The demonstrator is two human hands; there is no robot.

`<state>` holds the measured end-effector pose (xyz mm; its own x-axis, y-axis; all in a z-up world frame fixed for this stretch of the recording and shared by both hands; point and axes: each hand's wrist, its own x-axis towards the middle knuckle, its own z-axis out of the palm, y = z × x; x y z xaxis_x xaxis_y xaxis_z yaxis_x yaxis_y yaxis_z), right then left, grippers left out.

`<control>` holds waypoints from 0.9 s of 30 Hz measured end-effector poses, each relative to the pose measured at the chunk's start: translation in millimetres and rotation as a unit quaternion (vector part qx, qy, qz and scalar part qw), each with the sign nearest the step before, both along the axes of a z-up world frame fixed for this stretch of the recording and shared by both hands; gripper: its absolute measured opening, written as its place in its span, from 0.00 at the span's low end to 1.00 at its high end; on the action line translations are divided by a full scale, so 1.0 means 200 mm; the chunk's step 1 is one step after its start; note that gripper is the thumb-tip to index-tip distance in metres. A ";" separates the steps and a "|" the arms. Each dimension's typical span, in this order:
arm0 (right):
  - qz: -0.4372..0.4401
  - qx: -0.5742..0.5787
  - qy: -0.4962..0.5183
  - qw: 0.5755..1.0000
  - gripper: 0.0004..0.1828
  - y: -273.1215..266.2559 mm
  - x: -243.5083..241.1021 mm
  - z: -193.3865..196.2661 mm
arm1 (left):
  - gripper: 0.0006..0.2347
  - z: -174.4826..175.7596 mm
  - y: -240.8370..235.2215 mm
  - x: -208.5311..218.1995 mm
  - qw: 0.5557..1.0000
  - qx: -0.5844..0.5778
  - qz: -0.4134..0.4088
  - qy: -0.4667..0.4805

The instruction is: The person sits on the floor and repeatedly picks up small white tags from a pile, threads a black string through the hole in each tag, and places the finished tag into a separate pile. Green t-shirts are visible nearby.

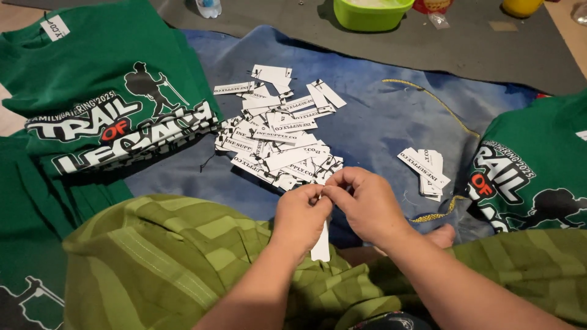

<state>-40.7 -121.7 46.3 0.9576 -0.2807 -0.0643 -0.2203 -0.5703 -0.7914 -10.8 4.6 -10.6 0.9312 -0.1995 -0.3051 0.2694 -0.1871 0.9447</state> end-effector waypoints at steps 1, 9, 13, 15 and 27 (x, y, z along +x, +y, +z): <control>0.001 0.000 0.001 1.000 0.04 0.00 0.00 0.00 | 0.07 0.00 0.00 0.00 1.000 0.000 0.001 0.001; 0.042 -0.022 -0.005 0.999 0.08 -0.02 -0.02 -0.05 | 0.09 0.07 -0.01 0.02 0.988 -0.070 0.109 0.089; 0.037 -0.017 0.006 0.999 0.10 -0.02 -0.02 -0.05 | 0.09 0.03 -0.02 0.03 0.987 -0.077 0.108 0.095; 0.033 -0.035 0.009 0.999 0.09 -0.01 -0.02 -0.04 | 0.09 0.03 -0.02 0.04 0.986 -0.093 0.105 0.094; 0.042 -0.038 -0.046 0.997 0.03 -0.03 -0.04 -0.04 | 0.09 0.12 0.01 -0.01 0.980 -0.140 0.083 0.115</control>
